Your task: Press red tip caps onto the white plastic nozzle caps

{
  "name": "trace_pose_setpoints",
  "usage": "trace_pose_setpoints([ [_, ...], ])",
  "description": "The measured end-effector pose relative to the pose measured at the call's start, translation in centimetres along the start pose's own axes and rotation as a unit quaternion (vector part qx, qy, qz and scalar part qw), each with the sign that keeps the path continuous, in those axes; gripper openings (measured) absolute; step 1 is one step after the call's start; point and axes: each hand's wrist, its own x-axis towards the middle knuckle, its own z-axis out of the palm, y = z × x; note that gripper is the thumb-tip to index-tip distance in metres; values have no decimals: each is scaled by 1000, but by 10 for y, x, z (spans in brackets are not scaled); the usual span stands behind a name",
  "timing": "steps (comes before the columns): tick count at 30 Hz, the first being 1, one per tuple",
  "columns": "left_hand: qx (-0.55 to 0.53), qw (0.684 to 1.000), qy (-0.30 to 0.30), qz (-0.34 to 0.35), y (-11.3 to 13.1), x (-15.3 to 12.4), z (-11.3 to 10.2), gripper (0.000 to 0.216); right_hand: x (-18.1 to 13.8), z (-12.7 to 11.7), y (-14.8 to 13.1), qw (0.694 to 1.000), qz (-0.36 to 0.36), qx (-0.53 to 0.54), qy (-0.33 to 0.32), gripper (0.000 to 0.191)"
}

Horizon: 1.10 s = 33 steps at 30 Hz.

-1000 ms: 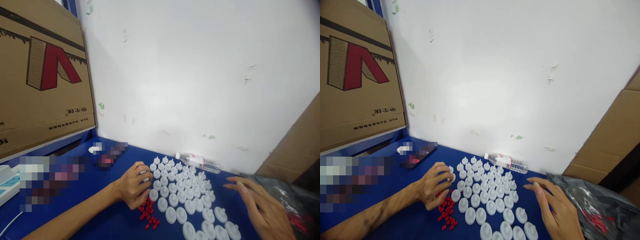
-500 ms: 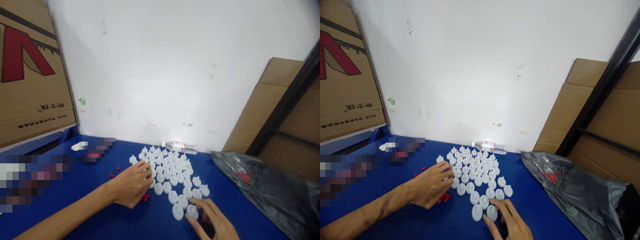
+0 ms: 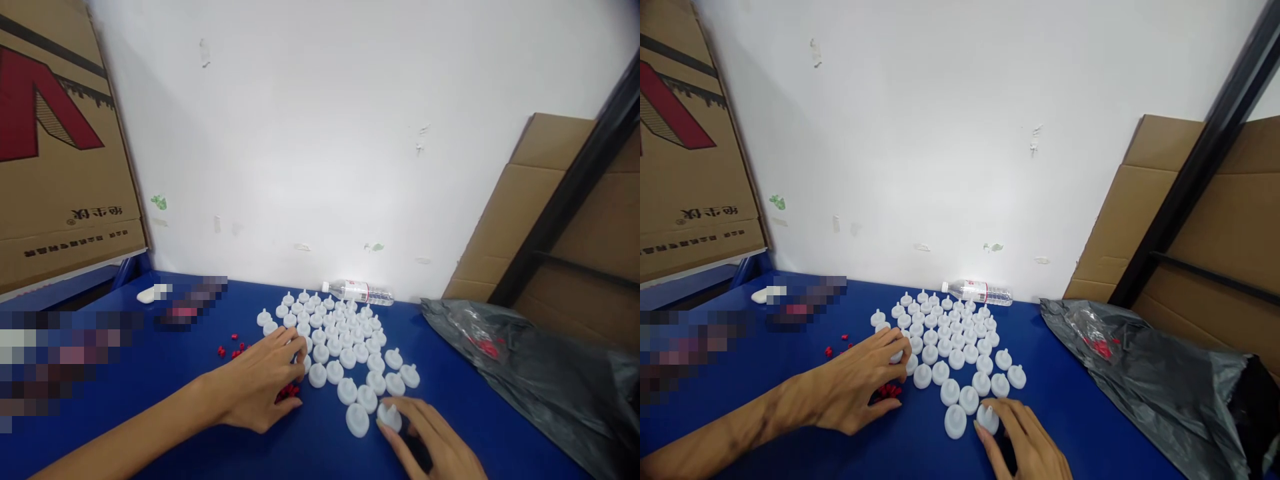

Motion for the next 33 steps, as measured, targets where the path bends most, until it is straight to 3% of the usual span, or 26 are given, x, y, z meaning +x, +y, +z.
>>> trace_pose_setpoints([
  [9,23,995,60,72,-6,3,14,6,4,-10,-16,998,30,34,34,24],
  [12,3,988,131,80,-10,6,17,10,24,-20,-32,999,-3,43,32,27],
  [14,-5,978,187,93,-13,7,22,12,44,-28,-45,998,-37,46,-6,31],
  [19,-11,953,285,107,-15,8,29,28,77,-28,-65,998,-15,33,-46,40],
  [23,-27,945,302,126,-8,7,26,29,78,-11,-72,997,-44,58,-24,28],
  [33,-41,946,302,112,-4,6,27,12,74,-2,-77,988,-140,66,19,39],
])
